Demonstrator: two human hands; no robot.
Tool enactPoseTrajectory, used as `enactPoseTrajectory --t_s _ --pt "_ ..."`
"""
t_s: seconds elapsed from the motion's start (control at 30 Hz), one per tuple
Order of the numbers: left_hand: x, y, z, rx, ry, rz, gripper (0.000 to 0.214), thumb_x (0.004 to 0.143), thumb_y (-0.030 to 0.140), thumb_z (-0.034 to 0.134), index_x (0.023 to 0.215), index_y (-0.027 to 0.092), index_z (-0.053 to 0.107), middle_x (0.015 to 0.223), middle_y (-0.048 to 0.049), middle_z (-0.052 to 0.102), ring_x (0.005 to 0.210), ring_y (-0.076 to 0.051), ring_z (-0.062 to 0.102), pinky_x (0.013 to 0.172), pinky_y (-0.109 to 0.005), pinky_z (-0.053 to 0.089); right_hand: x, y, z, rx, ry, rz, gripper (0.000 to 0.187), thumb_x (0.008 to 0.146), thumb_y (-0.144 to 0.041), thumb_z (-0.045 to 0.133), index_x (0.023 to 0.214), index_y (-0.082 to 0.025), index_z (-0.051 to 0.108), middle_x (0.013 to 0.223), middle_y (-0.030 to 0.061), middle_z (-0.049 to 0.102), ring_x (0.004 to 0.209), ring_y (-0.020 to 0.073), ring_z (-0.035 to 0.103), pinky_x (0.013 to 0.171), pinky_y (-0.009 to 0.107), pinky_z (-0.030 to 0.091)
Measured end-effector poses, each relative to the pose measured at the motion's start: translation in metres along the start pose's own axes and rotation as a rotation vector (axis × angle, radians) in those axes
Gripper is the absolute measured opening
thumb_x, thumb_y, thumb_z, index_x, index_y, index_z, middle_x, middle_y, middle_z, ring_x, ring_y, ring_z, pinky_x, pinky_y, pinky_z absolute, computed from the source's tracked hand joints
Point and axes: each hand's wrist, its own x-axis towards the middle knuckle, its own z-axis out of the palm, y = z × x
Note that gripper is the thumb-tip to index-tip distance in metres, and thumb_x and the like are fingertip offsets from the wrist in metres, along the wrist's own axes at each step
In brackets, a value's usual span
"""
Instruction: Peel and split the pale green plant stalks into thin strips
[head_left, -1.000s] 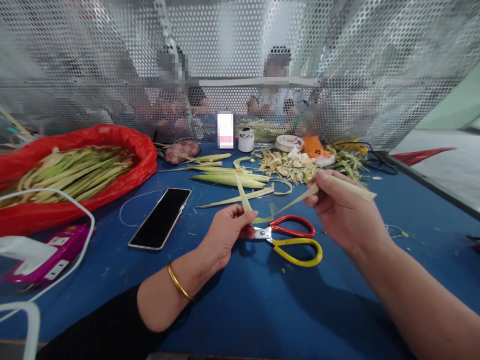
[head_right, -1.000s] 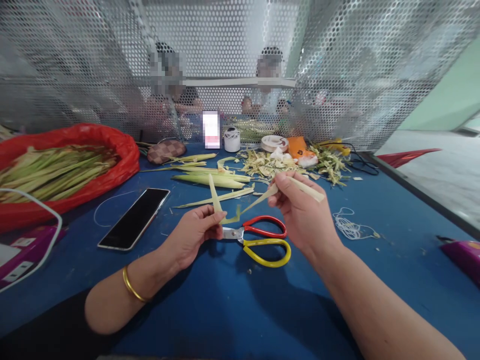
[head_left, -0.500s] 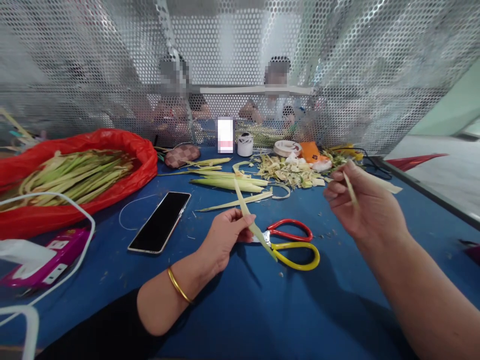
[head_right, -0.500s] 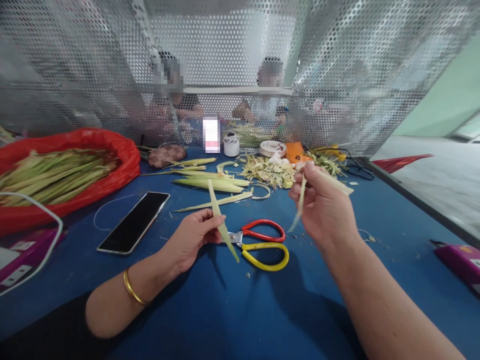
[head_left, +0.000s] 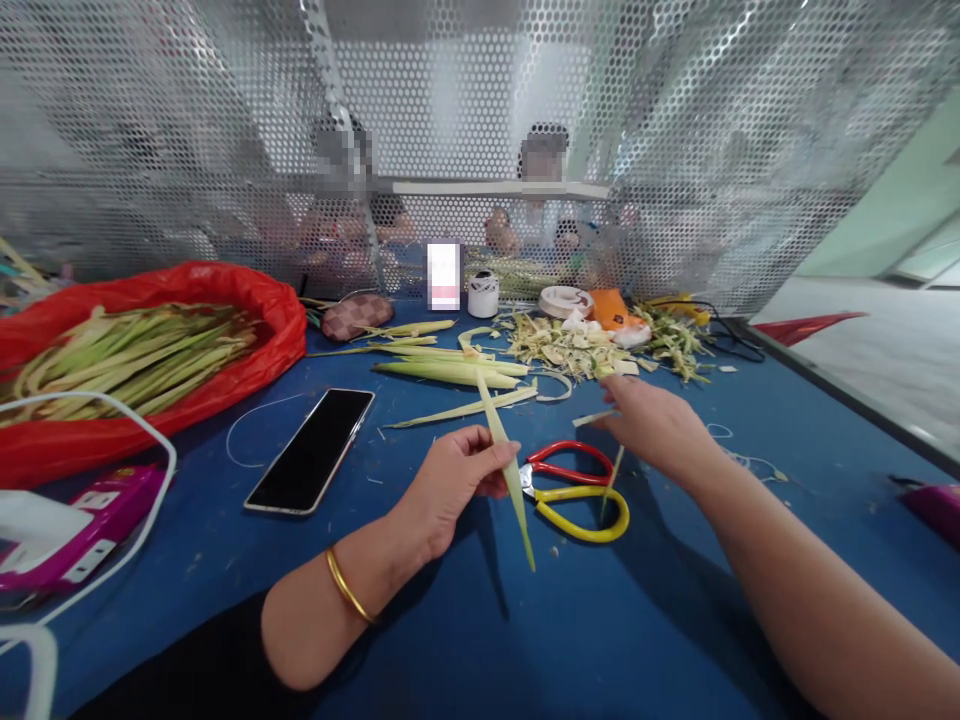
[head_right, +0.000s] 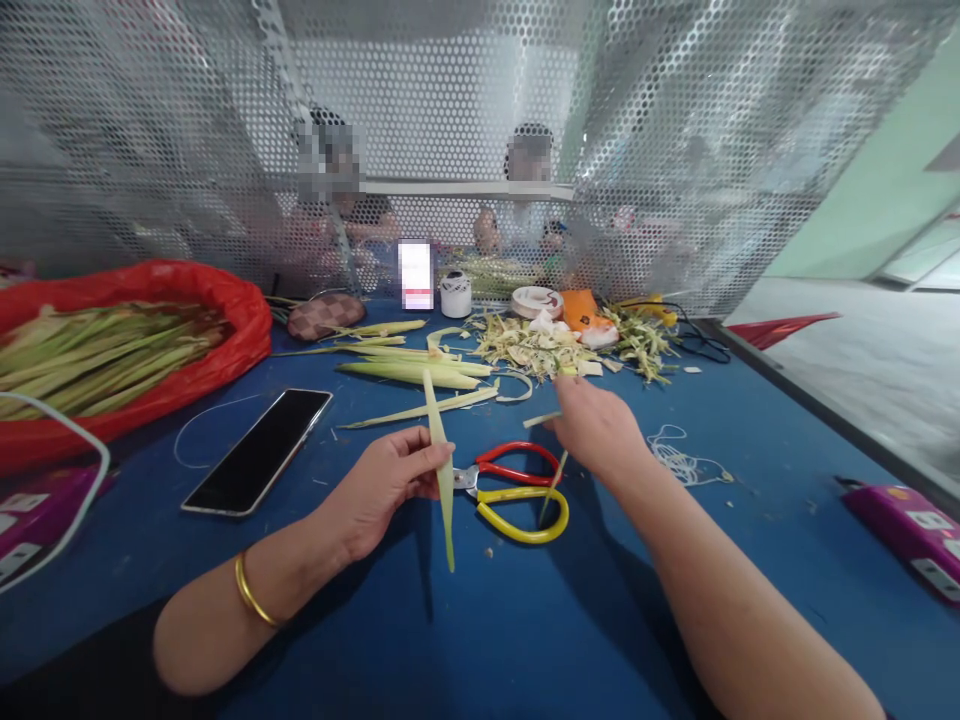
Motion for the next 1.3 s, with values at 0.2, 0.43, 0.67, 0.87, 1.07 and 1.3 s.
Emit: enactPoseTrajectory --t_s 0.2,0.43,0.67,0.87,1.07,1.3 --pt "-0.002 -0.003 0.004 0.085 -0.072 0.082 0.024 0.064 0.03 0.078 0.065 0.014 0.06 0.058 0.0029 0.057 0.052 -0.008 0.05 0.053 -0.021 0.043 -0.022 -0.044 -0.003 0.851 -0.061 -0.18 0.021 0.083 -0.039 0.06 0.09 -0.022 0.07 0.089 0.0052 0.072 0.083 0.0231 0.064 0.073 0.033 0.047" --pt "-0.004 -0.005 0.006 0.137 -0.121 0.078 0.017 0.067 0.028 0.074 0.069 0.015 0.064 0.061 0.0017 0.061 0.054 -0.01 0.054 0.055 -0.022 0.046 -0.042 -0.084 0.011 1.312 -0.24 0.042 0.028 0.07 -0.036 0.073 0.057 -0.019 0.055 0.052 -0.0055 0.05 0.05 0.0091 0.042 0.048 0.023 0.032" --pt "-0.003 -0.003 0.004 0.12 -0.083 0.066 0.014 0.072 0.027 0.069 0.07 0.014 0.064 0.064 -0.0026 0.066 0.06 -0.012 0.06 0.061 -0.023 0.049 -0.04 -0.078 0.011 1.399 -0.22 0.118 0.026 0.068 -0.036 0.075 0.06 -0.019 0.058 0.051 -0.0053 0.052 0.05 0.0098 0.045 0.049 0.024 0.035" --pt "-0.003 -0.002 0.002 -0.042 -0.092 0.008 0.018 0.07 0.028 0.072 0.074 0.015 0.062 0.069 -0.0025 0.067 0.068 -0.014 0.064 0.068 -0.027 0.051 -0.042 -0.078 0.007 1.46 -0.319 0.08 0.025 0.068 -0.034 0.075 0.06 -0.018 0.059 0.054 -0.0044 0.054 0.052 0.0089 0.045 0.053 0.023 0.036" --pt "-0.001 -0.004 0.001 -0.119 -0.089 -0.056 0.023 0.069 0.028 0.076 0.074 0.014 0.058 0.069 -0.0015 0.066 0.068 -0.013 0.065 0.067 -0.024 0.05 -0.041 -0.077 0.008 1.448 -0.41 0.113 0.019 0.065 -0.03 0.077 0.063 -0.017 0.063 0.058 -0.003 0.06 0.054 0.0093 0.05 0.055 0.024 0.039" --pt "-0.001 -0.005 0.001 -0.179 -0.147 -0.047 0.028 0.069 0.033 0.077 0.077 0.014 0.057 0.068 -0.0043 0.068 0.068 -0.017 0.067 0.071 -0.029 0.052 -0.042 -0.077 0.011 1.504 -0.425 0.107 0.018 0.068 -0.031 0.075 0.068 -0.016 0.065 0.06 -0.0029 0.059 0.055 0.0082 0.046 0.057 0.023 0.038"
